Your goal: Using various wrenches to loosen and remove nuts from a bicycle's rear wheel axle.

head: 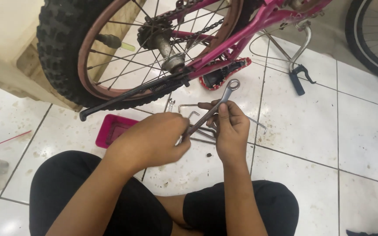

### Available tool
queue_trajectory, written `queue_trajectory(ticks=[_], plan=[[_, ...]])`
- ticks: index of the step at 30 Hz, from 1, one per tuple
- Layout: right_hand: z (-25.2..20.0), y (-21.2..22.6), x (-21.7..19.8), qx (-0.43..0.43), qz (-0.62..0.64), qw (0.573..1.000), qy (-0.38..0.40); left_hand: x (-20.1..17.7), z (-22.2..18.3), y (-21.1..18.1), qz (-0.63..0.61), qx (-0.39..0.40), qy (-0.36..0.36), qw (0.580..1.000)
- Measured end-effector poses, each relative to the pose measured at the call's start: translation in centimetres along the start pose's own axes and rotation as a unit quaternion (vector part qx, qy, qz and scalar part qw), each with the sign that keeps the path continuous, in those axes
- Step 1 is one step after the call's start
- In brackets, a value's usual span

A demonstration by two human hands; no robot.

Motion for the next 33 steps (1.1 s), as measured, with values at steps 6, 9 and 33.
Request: queue_trajectory(ticks=[6,9,33], plan=[[0.4,0.7,-1.6,-0.009,0.087,0.996,-0.018,2.7,2.3,2.7,-0.125,-0.046,0.100,0.986],[0.6,0.5,-1.9,-0.009,0.107,0.994,-0.027,5.8,5.2,6.3,-0.253,0.010,0.122,0.960],[1.0,-0.9,-3.0,-0.019,-0.139,0.973,0.184,-4.4,-3.5,-4.2,0.086,0.246,-0.304,0.916]])
Point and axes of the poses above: each hand's wrist, its own z-axis towards the middle knuckle, its own x-axis out of the palm, y = z × x, the point moved 5 cm from there along z, towards the middle knuckle, and after that the axes turned 3 degrees about x, right-handed, at the moved point
